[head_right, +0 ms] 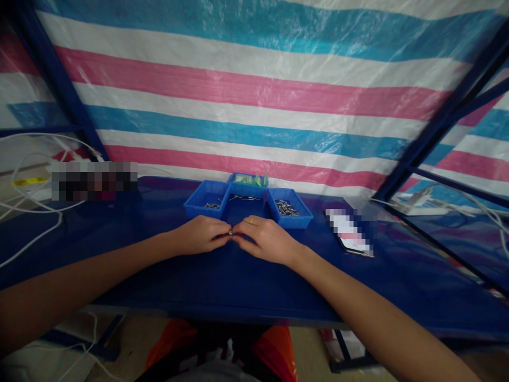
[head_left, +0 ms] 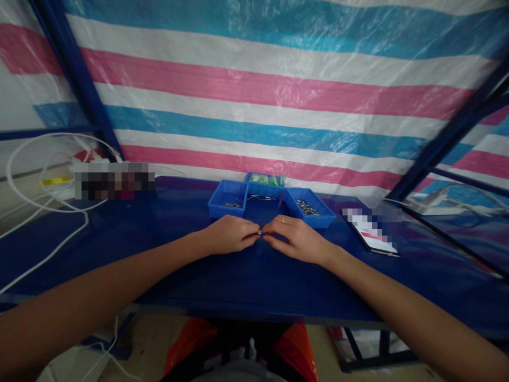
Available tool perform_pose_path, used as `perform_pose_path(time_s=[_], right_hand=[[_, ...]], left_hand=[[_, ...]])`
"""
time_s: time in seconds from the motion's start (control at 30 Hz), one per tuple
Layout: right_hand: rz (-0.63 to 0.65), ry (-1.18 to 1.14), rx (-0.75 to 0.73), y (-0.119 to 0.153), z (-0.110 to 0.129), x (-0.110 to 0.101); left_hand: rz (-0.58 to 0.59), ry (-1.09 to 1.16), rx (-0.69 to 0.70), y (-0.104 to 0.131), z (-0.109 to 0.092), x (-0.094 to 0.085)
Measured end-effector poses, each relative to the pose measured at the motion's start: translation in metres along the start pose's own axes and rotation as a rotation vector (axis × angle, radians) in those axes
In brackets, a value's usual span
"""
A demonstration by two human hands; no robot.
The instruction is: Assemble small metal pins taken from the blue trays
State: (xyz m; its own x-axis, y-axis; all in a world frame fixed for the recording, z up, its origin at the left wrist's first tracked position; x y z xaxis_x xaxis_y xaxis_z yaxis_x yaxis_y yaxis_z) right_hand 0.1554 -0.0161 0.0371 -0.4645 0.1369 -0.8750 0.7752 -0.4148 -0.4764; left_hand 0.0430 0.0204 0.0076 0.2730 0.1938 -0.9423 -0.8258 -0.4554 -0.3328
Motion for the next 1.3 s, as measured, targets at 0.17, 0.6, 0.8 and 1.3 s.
perform_pose_path(time_s=[0.17, 0.6, 0.8, 1.3], right_hand=[[-0.003, 0.002, 0.009, 0.001, -0.002, 0.000], [0.003, 0.070, 0.053, 0.001, -0.007, 0.002], [0.054, 0.120, 0.138, 0.005, -0.024, 0.004], [0.180, 0.027, 0.053, 0.002, -0.012, 0.021]], left_hand=[[0.008, 0.008, 0.002, 0.000, 0.001, 0.002], [0.013, 0.017, -0.027, 0.000, -0.001, -0.004], [-0.052, 0.006, -0.047, 0.000, 0.000, -0.014], [-0.193, -0.096, 0.178, 0.004, -0.019, -0.023]])
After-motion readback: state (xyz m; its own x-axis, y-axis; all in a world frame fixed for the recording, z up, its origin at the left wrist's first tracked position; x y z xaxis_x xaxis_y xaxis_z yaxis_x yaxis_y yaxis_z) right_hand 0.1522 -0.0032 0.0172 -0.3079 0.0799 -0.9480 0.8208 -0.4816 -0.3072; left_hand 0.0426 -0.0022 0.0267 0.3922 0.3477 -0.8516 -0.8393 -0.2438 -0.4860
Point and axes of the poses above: each hand's wrist, its own y-axis away from the middle knuckle, its own x-axis out of the palm, z = x × y, the point moved 6 cm from there along -y, towards the middle knuckle, and after that the axes turned 4 degrees about -x, right-handed, at the moved point
